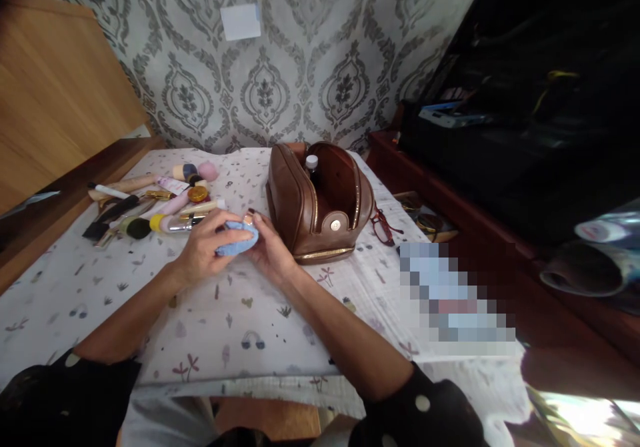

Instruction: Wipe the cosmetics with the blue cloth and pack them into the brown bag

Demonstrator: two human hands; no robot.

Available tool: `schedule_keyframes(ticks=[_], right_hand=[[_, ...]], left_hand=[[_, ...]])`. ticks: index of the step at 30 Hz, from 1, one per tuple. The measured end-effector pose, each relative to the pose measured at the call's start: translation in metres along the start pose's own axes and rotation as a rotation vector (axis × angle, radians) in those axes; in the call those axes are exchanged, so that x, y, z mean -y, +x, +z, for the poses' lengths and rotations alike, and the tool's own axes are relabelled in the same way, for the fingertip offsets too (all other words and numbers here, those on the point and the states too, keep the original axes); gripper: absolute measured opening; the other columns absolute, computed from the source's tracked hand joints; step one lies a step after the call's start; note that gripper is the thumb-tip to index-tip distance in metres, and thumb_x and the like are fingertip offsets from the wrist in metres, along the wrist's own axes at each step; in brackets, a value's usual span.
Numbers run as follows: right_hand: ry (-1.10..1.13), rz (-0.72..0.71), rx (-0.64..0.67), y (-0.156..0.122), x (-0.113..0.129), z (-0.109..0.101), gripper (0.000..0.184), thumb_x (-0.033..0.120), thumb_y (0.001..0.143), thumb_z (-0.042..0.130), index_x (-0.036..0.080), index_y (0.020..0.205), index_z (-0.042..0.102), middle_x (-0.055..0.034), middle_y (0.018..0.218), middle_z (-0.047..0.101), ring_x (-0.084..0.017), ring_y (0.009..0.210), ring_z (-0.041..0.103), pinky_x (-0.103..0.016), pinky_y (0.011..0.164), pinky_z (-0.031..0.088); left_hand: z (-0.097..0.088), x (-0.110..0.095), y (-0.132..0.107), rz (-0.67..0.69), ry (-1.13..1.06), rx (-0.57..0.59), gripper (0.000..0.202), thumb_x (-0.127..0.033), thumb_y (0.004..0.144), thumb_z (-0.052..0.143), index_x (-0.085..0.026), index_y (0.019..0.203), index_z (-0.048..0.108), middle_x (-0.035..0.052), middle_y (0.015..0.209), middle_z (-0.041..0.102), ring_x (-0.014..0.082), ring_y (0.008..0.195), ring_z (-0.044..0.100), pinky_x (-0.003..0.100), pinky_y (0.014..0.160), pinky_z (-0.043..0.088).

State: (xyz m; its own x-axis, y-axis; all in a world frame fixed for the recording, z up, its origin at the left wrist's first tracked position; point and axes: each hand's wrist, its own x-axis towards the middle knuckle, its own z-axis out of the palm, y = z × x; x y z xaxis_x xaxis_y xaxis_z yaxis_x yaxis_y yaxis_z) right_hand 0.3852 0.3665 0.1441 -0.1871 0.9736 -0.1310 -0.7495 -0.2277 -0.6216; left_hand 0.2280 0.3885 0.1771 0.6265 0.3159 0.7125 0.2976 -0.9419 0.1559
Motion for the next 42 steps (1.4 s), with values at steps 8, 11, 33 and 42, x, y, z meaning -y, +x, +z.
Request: schedule_keyframes(ticks=[8, 11, 33, 42], right_hand=[[0.175, 0.099, 0.097, 0.000, 0.011, -0.004, 0.046, 0.056, 0.102, 0.037, 0.017, 0.104, 0.062, -0.0067, 0.087, 0.072, -0.020, 0.078, 0.068, -0.036, 0.077, 0.058], [0.177, 0.123, 0.106, 0.000, 0.011, -0.004, 0.047, 0.054, 0.102, 0.032, 0.017, 0.109, 0.059, -0.0095, 0.091, 0.073, -0.022, 0.082, 0.070, -0.037, 0.077, 0.059], [-0.006, 0.072, 0.100, -0.001, 0.006, -0.005, 0.032, 0.038, 0.094, 0.063, 0.018, 0.119, 0.063, -0.0086, 0.104, 0.073, -0.019, 0.089, 0.073, -0.025, 0.073, 0.062], [-0.046, 0.075, 0.095, 0.001, 0.004, -0.006, 0.031, 0.039, 0.094, 0.062, 0.019, 0.117, 0.062, -0.0061, 0.099, 0.073, -0.019, 0.083, 0.074, -0.024, 0.067, 0.060]], left_hand=[[-0.002, 0.010, -0.001, -0.025, -0.015, -0.075, 0.017, -0.012, 0.087, 0.056, -0.020, 0.093, 0.069, 0.0076, 0.097, 0.062, 0.0207, 0.088, 0.056, 0.036, 0.077, 0.048], [-0.003, 0.015, -0.001, -0.121, -0.062, -0.121, 0.015, -0.013, 0.087, 0.055, -0.019, 0.091, 0.068, 0.0062, 0.093, 0.061, 0.0208, 0.088, 0.058, 0.036, 0.079, 0.048], [-0.003, 0.030, -0.004, -0.417, -0.169, -0.227, 0.020, -0.013, 0.079, 0.052, -0.019, 0.092, 0.066, 0.0035, 0.094, 0.065, 0.0207, 0.090, 0.060, 0.034, 0.083, 0.048], [0.000, 0.033, -0.006, -0.501, -0.168, -0.233, 0.027, -0.014, 0.077, 0.051, -0.020, 0.100, 0.065, 0.0038, 0.101, 0.066, 0.0217, 0.097, 0.061, 0.036, 0.089, 0.050]])
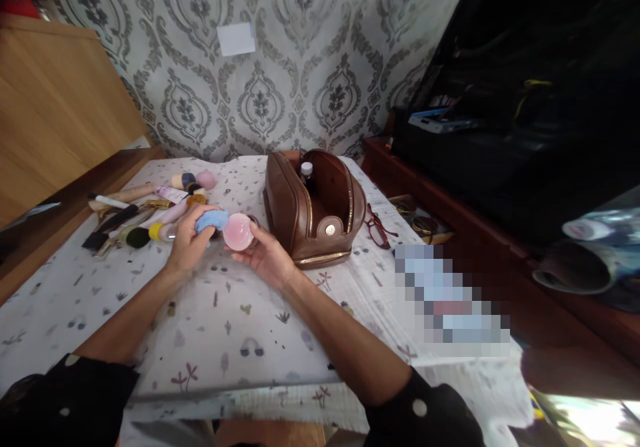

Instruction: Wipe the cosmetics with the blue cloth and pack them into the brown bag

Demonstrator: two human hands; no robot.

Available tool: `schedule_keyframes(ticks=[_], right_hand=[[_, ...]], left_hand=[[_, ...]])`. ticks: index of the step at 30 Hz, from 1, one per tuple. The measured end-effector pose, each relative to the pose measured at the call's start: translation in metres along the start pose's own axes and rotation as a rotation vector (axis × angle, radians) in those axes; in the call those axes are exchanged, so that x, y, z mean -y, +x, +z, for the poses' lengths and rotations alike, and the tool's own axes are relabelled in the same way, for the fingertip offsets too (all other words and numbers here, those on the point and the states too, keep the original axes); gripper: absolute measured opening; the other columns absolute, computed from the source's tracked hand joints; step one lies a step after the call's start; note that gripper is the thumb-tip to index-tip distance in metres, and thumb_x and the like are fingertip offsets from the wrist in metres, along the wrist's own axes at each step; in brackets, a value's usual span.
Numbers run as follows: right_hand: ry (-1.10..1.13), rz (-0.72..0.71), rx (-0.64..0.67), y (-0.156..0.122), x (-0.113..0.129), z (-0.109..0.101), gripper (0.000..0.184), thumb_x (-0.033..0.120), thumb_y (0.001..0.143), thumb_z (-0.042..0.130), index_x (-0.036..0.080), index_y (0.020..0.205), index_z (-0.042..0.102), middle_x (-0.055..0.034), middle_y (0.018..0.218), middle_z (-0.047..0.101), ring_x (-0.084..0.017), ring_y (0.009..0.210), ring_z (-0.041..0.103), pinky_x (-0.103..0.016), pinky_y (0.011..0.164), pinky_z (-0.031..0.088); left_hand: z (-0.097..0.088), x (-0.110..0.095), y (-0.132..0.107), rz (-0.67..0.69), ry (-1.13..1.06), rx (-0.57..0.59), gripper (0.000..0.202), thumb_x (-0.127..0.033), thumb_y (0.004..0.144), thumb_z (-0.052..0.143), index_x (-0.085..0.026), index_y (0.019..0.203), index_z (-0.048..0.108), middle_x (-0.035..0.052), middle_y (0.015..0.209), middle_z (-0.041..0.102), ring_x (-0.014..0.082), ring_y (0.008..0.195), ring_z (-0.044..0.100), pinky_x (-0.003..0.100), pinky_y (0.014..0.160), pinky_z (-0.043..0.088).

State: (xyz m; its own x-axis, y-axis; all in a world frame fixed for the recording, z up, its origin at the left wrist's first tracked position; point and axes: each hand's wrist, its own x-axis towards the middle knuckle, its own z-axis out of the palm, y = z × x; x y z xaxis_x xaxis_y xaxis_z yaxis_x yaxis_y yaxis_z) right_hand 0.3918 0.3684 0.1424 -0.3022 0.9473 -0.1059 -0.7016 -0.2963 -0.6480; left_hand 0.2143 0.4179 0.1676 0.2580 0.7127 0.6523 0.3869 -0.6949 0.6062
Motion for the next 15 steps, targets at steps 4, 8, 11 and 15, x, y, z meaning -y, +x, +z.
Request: schedule_keyframes(ticks=[4, 8, 11, 15], right_hand=[[-0.040, -0.021, 0.015, 0.0001, -0.0010, -0.0002, 0.030, 0.038, 0.091, 0.066, 0.020, 0.115, 0.063, -0.0053, 0.097, 0.073, -0.018, 0.082, 0.073, -0.025, 0.069, 0.059], [-0.068, -0.048, 0.023, -0.0002, -0.0021, -0.0010, 0.035, 0.041, 0.087, 0.071, 0.021, 0.114, 0.064, -0.0048, 0.098, 0.073, -0.017, 0.082, 0.072, -0.024, 0.068, 0.059], [-0.112, -0.084, 0.026, -0.0014, -0.0028, 0.0000, 0.038, 0.040, 0.083, 0.076, 0.020, 0.114, 0.067, -0.0048, 0.099, 0.072, -0.016, 0.082, 0.068, -0.025, 0.068, 0.058], [-0.201, -0.169, 0.057, -0.0039, -0.0038, 0.0043, 0.038, 0.037, 0.077, 0.081, 0.021, 0.110, 0.071, -0.0019, 0.095, 0.068, -0.014, 0.081, 0.062, -0.024, 0.070, 0.056]], left_hand=[[-0.0003, -0.0015, 0.0008, -0.019, 0.016, -0.008, 0.028, -0.015, 0.077, 0.050, -0.020, 0.101, 0.065, 0.0039, 0.103, 0.067, 0.0219, 0.099, 0.061, 0.036, 0.091, 0.051], [-0.0008, -0.0018, 0.0017, 0.005, 0.018, -0.004, 0.032, -0.014, 0.077, 0.049, -0.019, 0.103, 0.066, 0.0045, 0.104, 0.067, 0.0217, 0.100, 0.061, 0.036, 0.092, 0.051], [-0.0011, -0.0015, 0.0019, 0.030, 0.012, -0.002, 0.033, -0.013, 0.077, 0.049, -0.019, 0.104, 0.067, 0.0045, 0.103, 0.067, 0.0220, 0.100, 0.061, 0.037, 0.093, 0.051], [-0.0023, -0.0033, 0.0018, 0.038, -0.016, -0.001, 0.034, -0.013, 0.077, 0.050, -0.019, 0.105, 0.067, 0.0047, 0.104, 0.067, 0.0221, 0.100, 0.061, 0.036, 0.093, 0.051]])
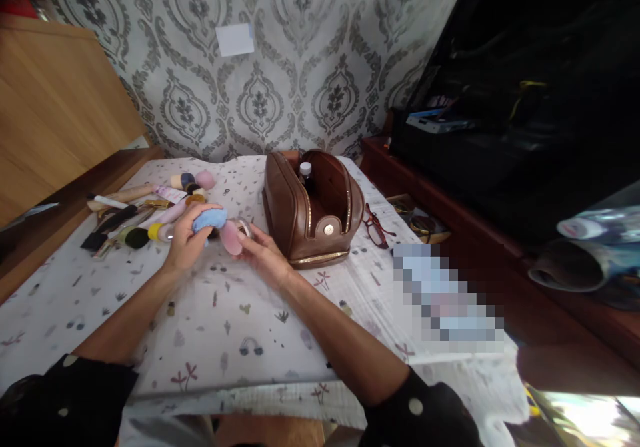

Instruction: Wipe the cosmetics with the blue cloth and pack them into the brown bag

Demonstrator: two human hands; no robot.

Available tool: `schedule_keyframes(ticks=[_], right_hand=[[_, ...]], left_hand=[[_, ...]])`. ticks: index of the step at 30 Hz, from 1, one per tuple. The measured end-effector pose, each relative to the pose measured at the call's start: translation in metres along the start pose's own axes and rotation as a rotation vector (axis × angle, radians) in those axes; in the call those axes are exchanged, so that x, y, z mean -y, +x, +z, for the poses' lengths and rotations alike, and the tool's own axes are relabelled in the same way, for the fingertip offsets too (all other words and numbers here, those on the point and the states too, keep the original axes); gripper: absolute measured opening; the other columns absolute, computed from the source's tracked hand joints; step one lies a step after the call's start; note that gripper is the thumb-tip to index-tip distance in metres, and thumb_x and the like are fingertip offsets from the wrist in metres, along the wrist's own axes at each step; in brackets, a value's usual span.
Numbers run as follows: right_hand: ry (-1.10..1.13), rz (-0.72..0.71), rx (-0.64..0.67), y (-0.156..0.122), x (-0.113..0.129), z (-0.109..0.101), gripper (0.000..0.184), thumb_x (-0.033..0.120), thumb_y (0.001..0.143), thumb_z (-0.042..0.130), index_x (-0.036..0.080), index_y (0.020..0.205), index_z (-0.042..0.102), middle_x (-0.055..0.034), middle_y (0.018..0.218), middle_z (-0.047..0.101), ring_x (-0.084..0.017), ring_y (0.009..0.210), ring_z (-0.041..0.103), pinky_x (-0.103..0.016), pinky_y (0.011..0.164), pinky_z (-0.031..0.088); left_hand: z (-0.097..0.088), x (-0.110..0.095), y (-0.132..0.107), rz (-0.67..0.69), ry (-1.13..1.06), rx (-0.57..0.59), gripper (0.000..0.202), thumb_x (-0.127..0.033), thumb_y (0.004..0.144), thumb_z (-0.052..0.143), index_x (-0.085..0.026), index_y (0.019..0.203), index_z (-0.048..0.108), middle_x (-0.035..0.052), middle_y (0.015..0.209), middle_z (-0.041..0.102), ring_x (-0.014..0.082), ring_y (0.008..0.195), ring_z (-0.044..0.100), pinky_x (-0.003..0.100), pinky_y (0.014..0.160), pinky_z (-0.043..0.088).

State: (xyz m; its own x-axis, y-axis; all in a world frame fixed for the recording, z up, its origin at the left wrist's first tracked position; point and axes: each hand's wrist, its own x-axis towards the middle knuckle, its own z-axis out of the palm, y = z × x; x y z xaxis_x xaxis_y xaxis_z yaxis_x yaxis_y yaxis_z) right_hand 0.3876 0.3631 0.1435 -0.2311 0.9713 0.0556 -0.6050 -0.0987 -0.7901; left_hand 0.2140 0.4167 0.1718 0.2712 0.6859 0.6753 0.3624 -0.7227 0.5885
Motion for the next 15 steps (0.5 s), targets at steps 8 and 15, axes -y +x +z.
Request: schedule_keyframes(ticks=[8, 15], right_hand=[[0.005, -0.075, -0.034, -0.0003, 0.0001, 0.0006, 0.045, 0.034, 0.071, 0.085, 0.024, 0.113, 0.071, -0.0007, 0.104, 0.069, -0.015, 0.086, 0.063, -0.025, 0.070, 0.057], [0.148, 0.043, -0.042, 0.0037, 0.0013, -0.0026, 0.037, 0.046, 0.087, 0.070, 0.020, 0.113, 0.066, -0.0070, 0.102, 0.073, -0.020, 0.089, 0.071, -0.027, 0.070, 0.060]], left_hand=[[-0.0014, 0.0001, 0.0017, -0.081, -0.041, 0.023, 0.029, -0.018, 0.080, 0.052, -0.017, 0.105, 0.067, 0.0051, 0.106, 0.069, 0.0221, 0.101, 0.063, 0.034, 0.093, 0.051], [-0.0026, 0.0019, 0.0021, -0.160, -0.073, 0.045, 0.028, -0.018, 0.079, 0.052, -0.019, 0.103, 0.067, 0.0028, 0.100, 0.070, 0.0214, 0.096, 0.064, 0.033, 0.087, 0.053]])
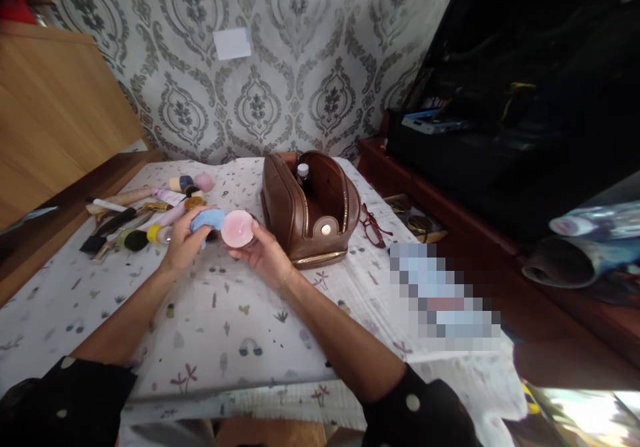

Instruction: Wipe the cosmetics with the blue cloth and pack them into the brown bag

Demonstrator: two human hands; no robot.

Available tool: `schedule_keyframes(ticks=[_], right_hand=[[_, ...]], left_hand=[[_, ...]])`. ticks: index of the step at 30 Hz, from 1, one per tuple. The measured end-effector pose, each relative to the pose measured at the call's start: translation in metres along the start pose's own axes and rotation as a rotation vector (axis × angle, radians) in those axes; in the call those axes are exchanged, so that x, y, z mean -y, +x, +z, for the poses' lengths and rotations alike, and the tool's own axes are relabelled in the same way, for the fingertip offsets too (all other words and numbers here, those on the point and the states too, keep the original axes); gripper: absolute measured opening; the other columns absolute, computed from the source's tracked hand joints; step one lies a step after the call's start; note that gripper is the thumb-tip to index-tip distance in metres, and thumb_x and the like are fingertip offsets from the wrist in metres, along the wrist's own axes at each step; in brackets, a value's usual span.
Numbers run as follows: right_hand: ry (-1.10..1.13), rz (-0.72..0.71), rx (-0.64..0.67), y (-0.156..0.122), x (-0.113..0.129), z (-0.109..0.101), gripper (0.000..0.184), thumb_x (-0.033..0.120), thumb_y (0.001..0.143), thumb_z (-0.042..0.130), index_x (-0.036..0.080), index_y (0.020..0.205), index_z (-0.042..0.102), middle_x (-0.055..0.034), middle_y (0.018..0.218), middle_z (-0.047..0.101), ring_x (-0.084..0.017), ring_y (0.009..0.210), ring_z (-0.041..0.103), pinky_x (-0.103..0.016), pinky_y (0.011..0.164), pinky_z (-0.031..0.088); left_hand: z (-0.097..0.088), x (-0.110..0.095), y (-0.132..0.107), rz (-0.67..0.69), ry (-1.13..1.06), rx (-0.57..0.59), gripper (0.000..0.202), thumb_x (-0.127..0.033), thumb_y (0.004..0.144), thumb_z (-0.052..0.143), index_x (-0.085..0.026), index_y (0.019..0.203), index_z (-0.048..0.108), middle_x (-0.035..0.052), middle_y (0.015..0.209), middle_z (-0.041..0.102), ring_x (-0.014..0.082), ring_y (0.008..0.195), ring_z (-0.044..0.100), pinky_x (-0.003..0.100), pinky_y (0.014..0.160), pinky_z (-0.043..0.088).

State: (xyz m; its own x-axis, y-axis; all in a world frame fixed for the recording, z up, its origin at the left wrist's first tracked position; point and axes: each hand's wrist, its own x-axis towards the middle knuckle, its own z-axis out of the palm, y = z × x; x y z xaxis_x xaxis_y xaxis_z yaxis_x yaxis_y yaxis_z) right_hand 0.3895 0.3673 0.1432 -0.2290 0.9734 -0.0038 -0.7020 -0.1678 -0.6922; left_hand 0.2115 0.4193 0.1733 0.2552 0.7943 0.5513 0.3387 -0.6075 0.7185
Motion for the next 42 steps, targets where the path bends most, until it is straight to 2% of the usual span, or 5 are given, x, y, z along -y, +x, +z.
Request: schedule_keyframes(ticks=[11, 20, 26, 32, 42], right_hand=[[-0.070, -0.104, -0.007, -0.002, -0.001, 0.004, 0.043, 0.041, 0.078, 0.081, 0.024, 0.115, 0.066, -0.0011, 0.106, 0.070, -0.013, 0.086, 0.066, -0.026, 0.077, 0.060], [-0.251, -0.270, 0.003, -0.008, 0.009, 0.015, 0.051, 0.039, 0.071, 0.084, 0.025, 0.116, 0.064, -0.0012, 0.107, 0.065, -0.018, 0.096, 0.063, -0.030, 0.081, 0.061], [-0.368, -0.367, 0.096, -0.023, 0.049, 0.034, 0.048, 0.036, 0.077, 0.080, 0.027, 0.120, 0.060, -0.0026, 0.118, 0.062, -0.020, 0.104, 0.060, -0.033, 0.080, 0.063], [-0.433, -0.558, -0.007, -0.030, 0.099, 0.031, 0.039, 0.040, 0.081, 0.075, 0.025, 0.111, 0.055, -0.0026, 0.117, 0.059, -0.020, 0.106, 0.059, -0.032, 0.075, 0.064], [-1.363, -0.706, -0.385, -0.012, 0.183, -0.015, 0.029, 0.012, 0.079, 0.064, 0.022, 0.105, 0.057, -0.0068, 0.097, 0.066, -0.030, 0.106, 0.059, -0.053, 0.105, 0.043]], left_hand=[[0.010, -0.011, -0.011, 0.269, 0.104, 0.133, 0.030, -0.015, 0.079, 0.052, -0.020, 0.105, 0.067, 0.0055, 0.100, 0.065, 0.0234, 0.097, 0.060, 0.038, 0.089, 0.049], [0.002, -0.005, -0.005, -0.001, 0.038, -0.084, 0.027, -0.023, 0.079, 0.055, -0.019, 0.103, 0.066, 0.0032, 0.102, 0.069, 0.0226, 0.096, 0.063, 0.032, 0.086, 0.050], [0.005, 0.004, -0.005, -0.059, 0.033, -0.064, 0.027, -0.027, 0.078, 0.056, -0.020, 0.102, 0.067, 0.0029, 0.100, 0.070, 0.0231, 0.093, 0.063, 0.033, 0.085, 0.051], [0.010, 0.010, -0.008, -0.031, 0.068, 0.040, 0.028, -0.030, 0.080, 0.057, -0.022, 0.104, 0.068, 0.0043, 0.105, 0.070, 0.0261, 0.100, 0.063, 0.039, 0.094, 0.049], [0.015, 0.016, -0.012, -0.020, 0.121, 0.139, 0.027, -0.033, 0.081, 0.055, -0.024, 0.103, 0.068, 0.0045, 0.103, 0.071, 0.0271, 0.096, 0.065, 0.040, 0.089, 0.050]])
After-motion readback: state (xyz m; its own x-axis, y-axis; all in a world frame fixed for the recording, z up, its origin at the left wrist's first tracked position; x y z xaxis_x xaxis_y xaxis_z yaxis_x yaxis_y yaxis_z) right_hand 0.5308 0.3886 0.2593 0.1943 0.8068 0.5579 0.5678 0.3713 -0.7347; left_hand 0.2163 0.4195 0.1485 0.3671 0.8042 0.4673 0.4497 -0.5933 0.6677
